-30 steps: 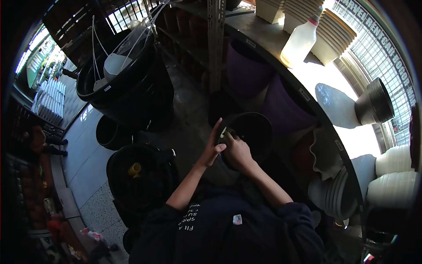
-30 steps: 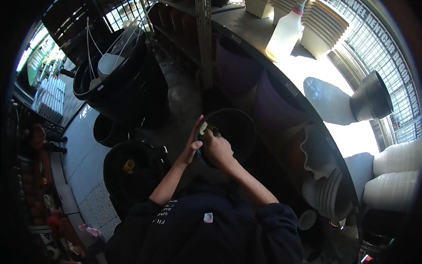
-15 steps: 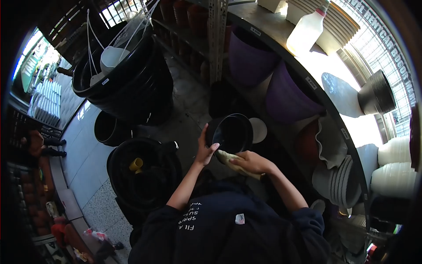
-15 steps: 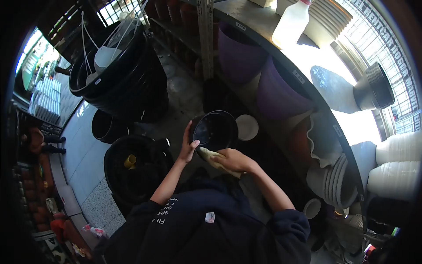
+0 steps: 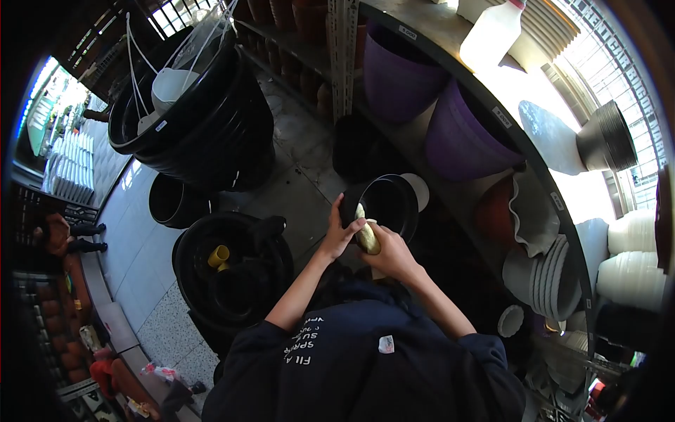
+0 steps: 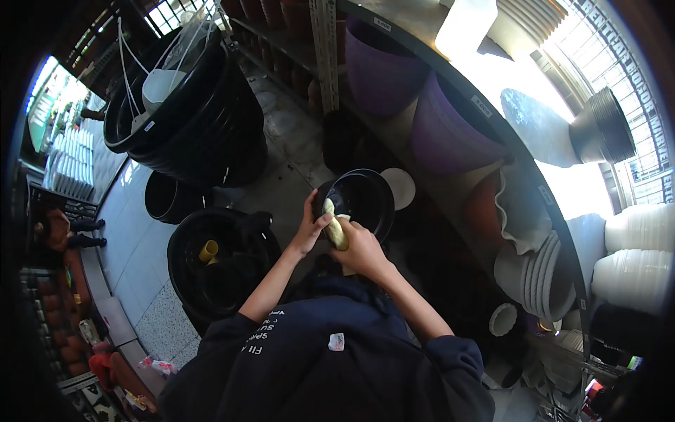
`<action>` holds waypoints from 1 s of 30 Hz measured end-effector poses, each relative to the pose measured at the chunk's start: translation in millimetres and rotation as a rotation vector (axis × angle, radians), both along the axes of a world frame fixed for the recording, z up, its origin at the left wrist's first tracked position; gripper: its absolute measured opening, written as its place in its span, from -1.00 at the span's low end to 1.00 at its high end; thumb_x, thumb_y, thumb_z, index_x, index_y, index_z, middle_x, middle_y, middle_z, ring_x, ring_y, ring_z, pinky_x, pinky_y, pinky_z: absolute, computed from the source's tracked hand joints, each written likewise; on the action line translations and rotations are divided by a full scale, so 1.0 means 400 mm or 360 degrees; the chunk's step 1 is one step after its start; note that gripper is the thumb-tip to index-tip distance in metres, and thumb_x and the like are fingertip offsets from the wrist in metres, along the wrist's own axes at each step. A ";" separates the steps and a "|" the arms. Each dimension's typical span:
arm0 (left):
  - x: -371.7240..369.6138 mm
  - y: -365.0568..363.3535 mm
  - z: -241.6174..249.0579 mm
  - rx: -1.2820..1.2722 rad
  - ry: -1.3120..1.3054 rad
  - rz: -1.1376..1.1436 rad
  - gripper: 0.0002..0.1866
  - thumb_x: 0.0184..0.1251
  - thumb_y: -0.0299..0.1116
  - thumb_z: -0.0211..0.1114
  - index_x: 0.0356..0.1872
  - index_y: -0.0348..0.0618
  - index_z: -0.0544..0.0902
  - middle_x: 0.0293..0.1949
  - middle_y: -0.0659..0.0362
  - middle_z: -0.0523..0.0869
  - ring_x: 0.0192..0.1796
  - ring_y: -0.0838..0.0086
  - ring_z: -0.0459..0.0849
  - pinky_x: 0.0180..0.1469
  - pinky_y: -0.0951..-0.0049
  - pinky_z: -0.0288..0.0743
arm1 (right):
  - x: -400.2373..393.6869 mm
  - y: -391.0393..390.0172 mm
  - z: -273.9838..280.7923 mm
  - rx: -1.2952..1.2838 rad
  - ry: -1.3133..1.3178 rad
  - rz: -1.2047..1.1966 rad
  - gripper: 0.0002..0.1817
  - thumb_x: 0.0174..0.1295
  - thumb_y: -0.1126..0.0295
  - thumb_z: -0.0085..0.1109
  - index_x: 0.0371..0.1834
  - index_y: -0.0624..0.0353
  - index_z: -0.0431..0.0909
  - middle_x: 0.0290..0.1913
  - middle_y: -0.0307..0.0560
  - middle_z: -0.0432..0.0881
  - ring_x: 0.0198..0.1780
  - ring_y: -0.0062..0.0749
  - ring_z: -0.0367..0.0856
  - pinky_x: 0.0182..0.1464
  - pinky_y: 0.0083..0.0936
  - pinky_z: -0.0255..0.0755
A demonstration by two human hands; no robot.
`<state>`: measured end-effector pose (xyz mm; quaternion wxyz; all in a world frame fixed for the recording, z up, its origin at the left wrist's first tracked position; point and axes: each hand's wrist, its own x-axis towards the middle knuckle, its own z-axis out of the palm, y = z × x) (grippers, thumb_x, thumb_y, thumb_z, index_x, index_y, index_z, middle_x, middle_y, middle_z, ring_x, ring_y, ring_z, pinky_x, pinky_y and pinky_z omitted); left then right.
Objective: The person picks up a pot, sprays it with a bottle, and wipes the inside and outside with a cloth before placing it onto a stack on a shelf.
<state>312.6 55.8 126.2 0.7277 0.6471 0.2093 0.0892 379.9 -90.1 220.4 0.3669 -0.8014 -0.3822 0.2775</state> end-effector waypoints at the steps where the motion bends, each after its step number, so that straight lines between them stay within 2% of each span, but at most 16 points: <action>1: 0.002 -0.003 -0.014 0.0009 0.0089 0.0007 0.04 0.09 0.29 0.14 0.40 -0.19 -0.09 0.33 -0.18 0.05 0.40 0.12 0.04 0.38 0.20 -0.03 | 0.002 -0.002 -0.014 -0.0041 -0.0050 -0.0060 -0.36 -0.14 0.23 0.36 0.09 0.19 0.44 -0.15 0.12 0.57 -0.09 0.02 0.56 -0.07 -0.23 0.45; 2: 0.010 -0.002 -0.026 0.0024 0.0169 0.0017 0.05 0.10 0.34 0.10 0.40 -0.19 -0.09 0.34 -0.19 0.03 0.41 0.11 0.02 0.38 0.20 -0.04 | 0.005 -0.016 -0.018 0.0009 -0.0197 -0.0073 -0.52 -0.21 0.40 0.29 -0.09 0.15 0.53 -0.24 0.06 0.58 -0.18 0.00 0.58 -0.19 -0.21 0.48; 4: 0.020 0.023 -0.008 0.0077 0.0424 -0.0151 0.03 0.10 0.42 0.00 0.39 -0.22 0.01 0.36 -0.21 0.00 0.43 0.06 -0.02 0.38 0.17 -0.03 | 0.043 -0.055 -0.017 -0.0118 -0.0508 0.0081 -0.58 -0.22 0.44 0.25 -0.15 0.13 0.54 -0.29 0.03 0.56 -0.22 -0.05 0.58 -0.21 -0.22 0.48; 7: 0.045 0.079 0.050 0.0172 0.0454 -0.0234 -0.01 0.12 0.40 0.02 0.34 -0.28 0.15 0.31 -0.18 0.16 0.38 0.12 0.14 0.35 0.24 0.05 | 0.074 -0.100 -0.012 -0.0091 -0.1062 0.0278 -0.74 -0.16 0.44 0.18 -0.29 0.06 0.54 -0.37 -0.09 0.52 -0.27 -0.23 0.59 -0.30 -0.33 0.46; 8: 0.053 0.069 0.153 -0.0012 0.0387 -0.0225 -0.07 0.16 0.33 0.06 0.28 -0.34 0.24 0.20 -0.13 0.36 0.29 0.20 0.30 0.30 0.33 0.14 | 0.082 -0.115 -0.015 -0.0144 -0.1182 0.0363 -0.77 -0.12 0.42 0.17 -0.31 0.04 0.54 -0.37 -0.12 0.52 -0.26 -0.27 0.59 -0.31 -0.36 0.45; 11: 0.103 0.108 0.139 -0.0072 0.0430 -0.0485 -0.26 0.23 0.13 0.16 0.22 -0.32 0.33 0.07 -0.07 0.53 0.17 0.25 0.46 0.18 0.37 0.29 | 0.103 -0.144 -0.009 -0.0289 -0.1380 0.0621 -0.86 -0.03 0.37 0.10 -0.35 -0.03 0.54 -0.34 -0.18 0.53 -0.20 -0.38 0.58 -0.31 -0.48 0.42; 13: 0.125 0.090 0.124 0.0465 0.0473 -0.0470 -0.43 0.29 -0.04 0.15 0.17 -0.28 0.39 0.04 -0.03 0.58 0.13 0.31 0.51 0.15 0.38 0.33 | 0.115 -0.153 -0.005 -0.0335 -0.1429 0.0713 -0.87 -0.04 0.38 0.10 -0.38 -0.03 0.54 -0.34 -0.19 0.54 -0.18 -0.40 0.57 -0.30 -0.48 0.42; 14: 0.136 0.080 0.115 0.0733 0.0491 -0.0459 -0.51 0.32 -0.13 0.14 0.15 -0.26 0.42 0.02 -0.01 0.60 0.10 0.34 0.54 0.14 0.39 0.35 | 0.125 -0.157 -0.010 -0.0265 -0.1375 0.0685 -0.87 -0.03 0.34 0.12 -0.36 -0.01 0.55 -0.35 -0.17 0.54 -0.19 -0.38 0.58 -0.30 -0.46 0.42; 17: 0.168 0.032 0.129 0.0797 0.0452 -0.0195 -0.65 0.31 -0.29 0.12 0.10 -0.12 0.49 -0.11 -0.08 0.64 0.03 0.14 0.59 0.04 0.31 0.42 | 0.154 -0.170 -0.007 -0.0167 -0.1018 0.0515 -0.77 0.01 0.22 0.20 -0.29 0.04 0.57 -0.38 -0.11 0.54 -0.24 -0.28 0.59 -0.28 -0.38 0.44; 19: 0.188 0.034 0.057 0.0595 0.0154 -0.0267 -0.67 0.37 -0.33 0.05 0.13 -0.05 0.49 0.11 -0.04 0.52 0.22 0.21 0.44 0.19 0.35 0.31 | 0.166 -0.165 0.059 -0.0235 -0.0536 0.0291 -0.66 0.03 0.11 0.25 -0.23 0.09 0.58 -0.39 -0.06 0.56 -0.25 -0.19 0.60 -0.25 -0.33 0.45; 20: 0.196 0.030 0.032 0.0594 0.0025 -0.0269 -0.66 0.38 -0.34 0.03 0.15 -0.03 0.49 0.17 -0.02 0.48 0.27 0.24 0.38 0.23 0.35 0.27 | 0.177 -0.163 0.062 -0.0123 -0.0414 0.0183 -0.50 0.03 -0.01 0.26 -0.08 0.11 0.55 -0.35 0.03 0.58 -0.25 -0.04 0.60 -0.21 -0.25 0.46; 23: 0.206 0.013 0.020 0.0325 -0.0039 -0.0219 -0.65 0.41 -0.35 -0.01 0.19 0.01 0.46 0.28 0.05 0.36 0.37 0.32 0.22 0.33 0.36 0.13 | 0.197 -0.137 0.042 -0.0058 -0.0299 -0.0153 -0.53 0.10 0.11 0.24 0.01 0.14 0.49 -0.30 0.07 0.59 -0.24 -0.01 0.59 -0.21 -0.23 0.45; 24: 0.212 0.008 0.021 0.0196 -0.0010 -0.0197 -0.64 0.42 -0.36 -0.02 0.20 0.01 0.45 0.31 0.08 0.32 0.40 0.35 0.17 0.36 0.37 0.08 | 0.202 -0.128 0.008 -0.0012 -0.0213 -0.0226 -0.52 0.14 0.15 0.19 0.11 0.08 0.43 -0.23 0.20 0.56 -0.20 0.10 0.57 -0.18 -0.17 0.44; 27: 0.235 -0.020 0.000 -0.0408 -0.0279 -0.0037 -0.64 0.43 -0.35 -0.02 0.21 -0.07 0.44 0.24 0.12 0.41 0.32 0.42 0.30 0.32 0.44 0.15 | 0.179 -0.084 -0.073 -0.0044 -0.0383 -0.0321 -0.51 0.14 0.22 0.15 0.19 -0.09 0.39 -0.11 0.36 0.48 -0.25 0.16 0.58 -0.19 -0.15 0.48; 28: 0.241 -0.040 0.033 -0.0693 -0.0316 -0.0012 -0.64 0.42 -0.36 -0.02 0.20 -0.13 0.44 0.18 0.18 0.47 0.23 0.48 0.39 0.28 0.51 0.20 | 0.167 -0.071 -0.093 -0.0159 -0.0449 -0.0179 -0.47 0.10 0.32 0.12 0.22 -0.21 0.37 -0.09 0.43 0.43 -0.28 0.18 0.58 -0.20 -0.17 0.50; 30: 0.244 -0.049 0.062 -0.0622 -0.0346 0.0083 -0.65 0.42 -0.36 -0.03 0.18 -0.15 0.44 0.15 0.17 0.50 0.18 0.50 0.44 0.24 0.53 0.24 | 0.153 -0.050 -0.135 -0.0099 -0.0506 -0.0020 -0.43 0.05 0.39 0.12 0.21 -0.28 0.38 -0.12 0.36 0.44 -0.30 0.12 0.59 -0.23 -0.19 0.52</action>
